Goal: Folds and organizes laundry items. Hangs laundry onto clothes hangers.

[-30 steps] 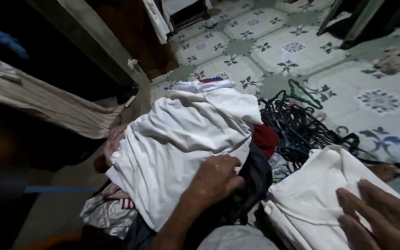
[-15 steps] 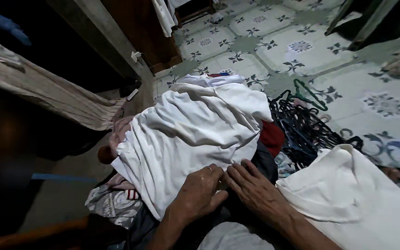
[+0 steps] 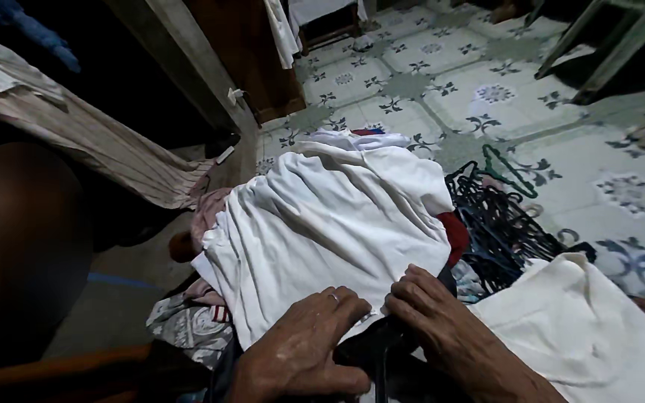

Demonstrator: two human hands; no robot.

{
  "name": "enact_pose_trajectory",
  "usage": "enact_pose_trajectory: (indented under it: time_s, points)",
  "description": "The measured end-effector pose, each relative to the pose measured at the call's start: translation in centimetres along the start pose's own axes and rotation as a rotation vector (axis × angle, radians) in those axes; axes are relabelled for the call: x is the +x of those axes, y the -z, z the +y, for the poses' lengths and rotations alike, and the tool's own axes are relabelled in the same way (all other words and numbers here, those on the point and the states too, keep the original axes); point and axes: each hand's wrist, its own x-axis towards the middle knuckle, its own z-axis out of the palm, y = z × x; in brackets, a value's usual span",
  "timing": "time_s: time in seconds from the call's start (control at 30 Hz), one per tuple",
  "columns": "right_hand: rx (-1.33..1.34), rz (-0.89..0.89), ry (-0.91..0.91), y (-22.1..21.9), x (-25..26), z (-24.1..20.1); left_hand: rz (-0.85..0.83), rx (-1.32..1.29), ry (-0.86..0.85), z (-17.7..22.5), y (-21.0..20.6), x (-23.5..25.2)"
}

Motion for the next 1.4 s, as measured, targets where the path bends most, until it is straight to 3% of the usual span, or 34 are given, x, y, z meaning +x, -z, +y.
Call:
enact_pose_trajectory:
  time_s: [0.1,0.33,0.53,0.7,0.87,1.1,1.4]
  points:
    - [0.034,0.067,-0.045,0.5,0.7,0.5,0.073,0.039,0.014,0.4,1.8,-1.0]
    - [0.313,0.09,-0.257,3.2,5.5,3.3,0.509,0.353,0.2,-1.5,6.0,-2.9]
    - [0.366,0.076,-0.464,2.9,8.1,5.1,0.841,0.504,0.165,-4.2,6.8,-1.1]
    - [0.543,0.177,-0.445,2.4,10.7,4.3,0.896,0.451,0.179,-5.4,5.4,4.1]
    - [0.521,0.099,-0.34,1.3,12.5,3.4,0.88,0.454,0.233,-5.8,1.9,7.5]
    - [0.391,0.162,-0.314,-0.8,12.6,2.6,0.856,0.501,0.325,-6.6,1.7,3.5]
    - [0.235,0.226,-0.288,0.3,11.6,3.5,0.939,0.553,0.401,-5.0,3.2,0.8]
